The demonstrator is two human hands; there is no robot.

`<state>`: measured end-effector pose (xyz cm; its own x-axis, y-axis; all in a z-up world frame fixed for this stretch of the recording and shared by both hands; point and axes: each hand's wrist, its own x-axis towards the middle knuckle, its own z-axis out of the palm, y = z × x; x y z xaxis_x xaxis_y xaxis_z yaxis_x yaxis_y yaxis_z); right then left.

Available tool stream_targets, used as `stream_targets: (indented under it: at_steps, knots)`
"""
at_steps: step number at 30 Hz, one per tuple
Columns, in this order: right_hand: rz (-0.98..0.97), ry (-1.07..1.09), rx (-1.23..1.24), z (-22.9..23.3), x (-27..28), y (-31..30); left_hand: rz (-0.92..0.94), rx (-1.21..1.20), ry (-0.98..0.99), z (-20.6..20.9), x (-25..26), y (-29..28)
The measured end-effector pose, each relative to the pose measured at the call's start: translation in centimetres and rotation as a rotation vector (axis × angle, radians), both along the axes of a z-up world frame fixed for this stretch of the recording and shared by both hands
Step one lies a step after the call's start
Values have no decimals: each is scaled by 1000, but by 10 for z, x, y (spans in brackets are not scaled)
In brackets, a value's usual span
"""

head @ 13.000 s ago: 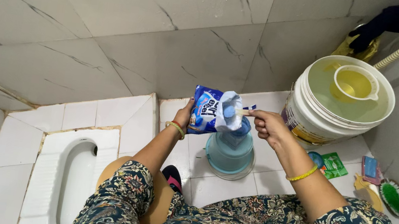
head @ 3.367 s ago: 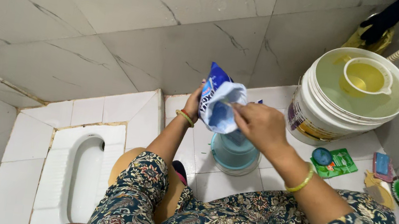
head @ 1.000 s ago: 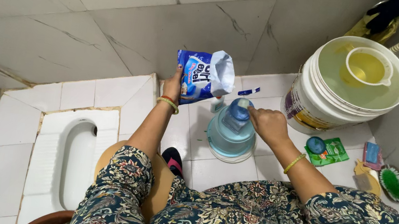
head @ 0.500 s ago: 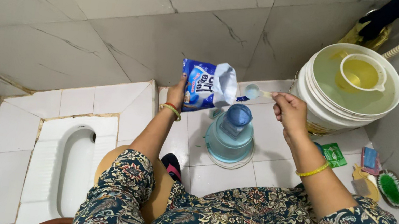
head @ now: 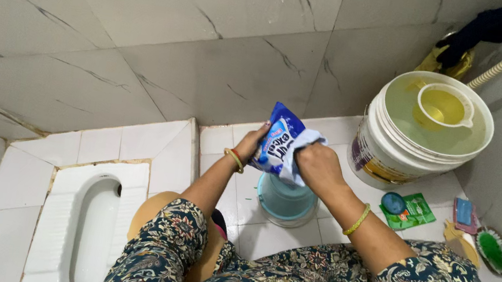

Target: The person adds detergent to a small bucket of water, rinses a small plastic container, and then washes their hands with liquid soap at a sink.

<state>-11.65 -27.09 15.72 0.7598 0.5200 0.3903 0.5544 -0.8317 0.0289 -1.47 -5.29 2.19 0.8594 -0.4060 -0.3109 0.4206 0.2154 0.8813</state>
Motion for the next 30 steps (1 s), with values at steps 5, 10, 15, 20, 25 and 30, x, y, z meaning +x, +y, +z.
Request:
stream_targets:
  at_steps: [5, 10, 15, 20, 25, 30]
  knots:
    - [-33, 251, 259, -18, 9, 0, 22, 173, -67, 4, -4, -5]
    - [-40, 480, 347, -39, 22, -5, 59, 260, -113, -1, 0, -6]
    - [-134, 781, 543, -77, 43, -17, 173, 355, -70, -14, 5, 1]
    - [-262, 1424, 1185, -65, 51, -34, 243, 444, -68, -34, 20, 19]
    - [-289, 1416, 1341, -33, 47, -46, 313, 397, -10, -42, 26, 37]
    - [-294, 1365, 1419, -25, 45, -64, 411, 307, 77, -41, 21, 51]
